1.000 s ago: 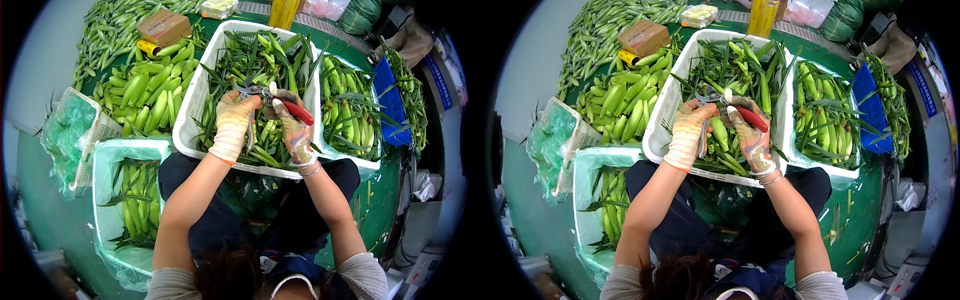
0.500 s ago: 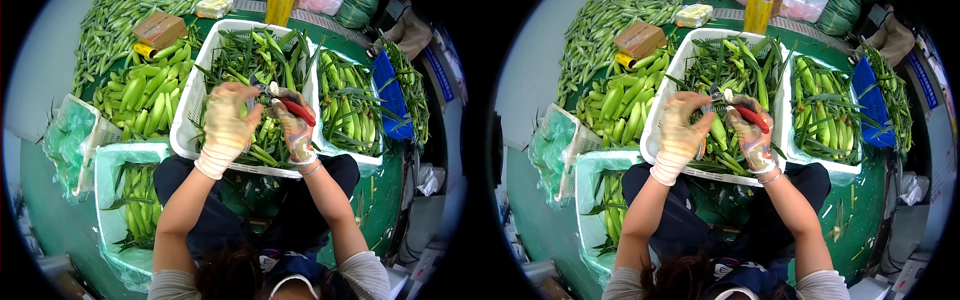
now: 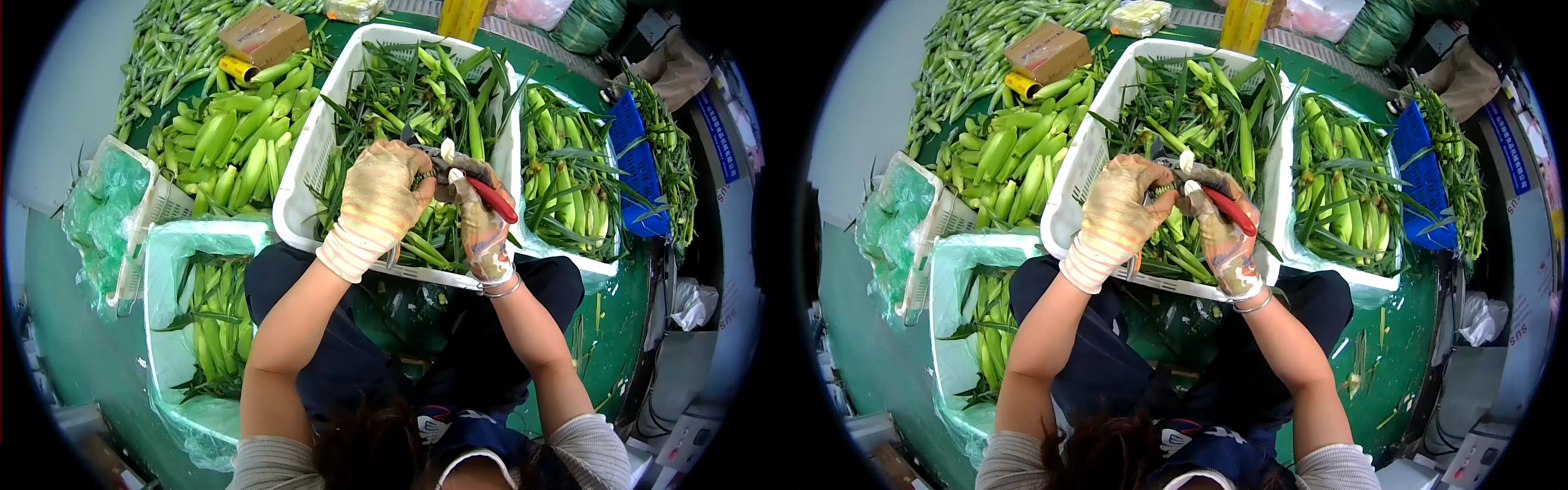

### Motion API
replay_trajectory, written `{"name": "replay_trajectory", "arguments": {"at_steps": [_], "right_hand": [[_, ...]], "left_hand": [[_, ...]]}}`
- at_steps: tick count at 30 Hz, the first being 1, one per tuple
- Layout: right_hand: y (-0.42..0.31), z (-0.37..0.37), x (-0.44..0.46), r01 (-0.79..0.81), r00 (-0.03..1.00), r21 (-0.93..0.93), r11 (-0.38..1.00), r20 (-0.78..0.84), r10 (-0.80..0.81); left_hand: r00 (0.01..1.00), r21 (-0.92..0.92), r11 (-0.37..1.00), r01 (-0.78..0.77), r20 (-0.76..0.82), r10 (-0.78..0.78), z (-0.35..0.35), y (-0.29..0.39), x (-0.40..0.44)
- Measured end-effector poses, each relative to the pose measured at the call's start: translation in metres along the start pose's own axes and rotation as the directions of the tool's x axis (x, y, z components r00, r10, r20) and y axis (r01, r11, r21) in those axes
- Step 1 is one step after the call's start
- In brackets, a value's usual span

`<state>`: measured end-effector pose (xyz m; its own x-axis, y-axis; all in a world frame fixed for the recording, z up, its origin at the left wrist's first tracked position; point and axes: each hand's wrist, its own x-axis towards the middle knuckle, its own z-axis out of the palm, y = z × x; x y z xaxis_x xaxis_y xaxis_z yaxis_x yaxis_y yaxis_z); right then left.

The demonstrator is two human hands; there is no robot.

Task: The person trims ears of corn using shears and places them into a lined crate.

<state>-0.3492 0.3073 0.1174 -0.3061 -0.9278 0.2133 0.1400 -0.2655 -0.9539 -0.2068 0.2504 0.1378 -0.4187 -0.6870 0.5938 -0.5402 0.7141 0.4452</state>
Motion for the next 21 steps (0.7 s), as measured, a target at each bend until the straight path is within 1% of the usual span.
{"name": "replay_trajectory", "arguments": {"at_steps": [2,4,8,9,10,11,12,14,17,18,21], "right_hand": [[-0.001,0.0,-0.001,0.017,1.0,-0.024,1.0,-0.004,-0.017],[-0.001,-0.002,0.0,0.006,1.0,-0.085,0.996,0.016,-0.004],[-0.004,0.001,-0.004,0.01,1.0,-0.043,0.999,0.023,-0.009],[0.0,0.0,-0.004,0.036,0.999,-0.098,0.994,0.031,-0.034],[0.003,-0.001,-0.004,0.063,0.998,-0.153,0.986,0.039,-0.058],[0.004,-0.001,-0.005,0.063,0.998,-0.153,0.986,0.04,-0.058],[0.006,0.002,-0.006,0.038,0.999,-0.124,0.992,0.0,-0.038],[0.009,0.004,-0.009,-0.006,0.999,-0.067,0.998,-0.051,0.002],[0.015,0.0,-0.011,0.032,0.999,-0.107,0.994,-0.021,-0.034],[0.016,0.0,-0.012,0.034,0.999,-0.095,0.995,-0.027,-0.036],[0.018,0.003,-0.016,0.007,1.0,-0.091,0.996,-0.029,-0.009]], "left_hand": [[0.999,0.022,1.0,0.02,-0.04,-0.019,-0.001,0.002,-0.001],[0.999,0.019,1.0,0.022,-0.039,-0.021,0.0,0.002,-0.002],[0.999,0.012,0.999,0.03,-0.038,-0.029,0.003,0.0,-0.003],[0.999,0.011,0.999,0.03,-0.039,-0.03,0.003,0.001,-0.002],[0.998,0.044,0.997,0.062,-0.008,-0.062,0.002,0.003,-0.002],[0.995,0.079,0.993,0.093,0.022,-0.095,0.002,0.005,-0.002],[0.995,0.079,0.992,0.095,0.021,-0.097,0.003,0.006,-0.003],[0.995,0.047,0.997,0.066,-0.073,-0.063,0.006,0.008,-0.007],[0.995,0.027,0.997,0.078,-0.072,-0.076,0.011,0.004,-0.01],[0.994,0.027,0.996,0.08,-0.072,-0.078,0.012,0.004,-0.012],[0.995,0.024,0.998,0.066,-0.08,-0.063,0.015,0.001,-0.015]]}}
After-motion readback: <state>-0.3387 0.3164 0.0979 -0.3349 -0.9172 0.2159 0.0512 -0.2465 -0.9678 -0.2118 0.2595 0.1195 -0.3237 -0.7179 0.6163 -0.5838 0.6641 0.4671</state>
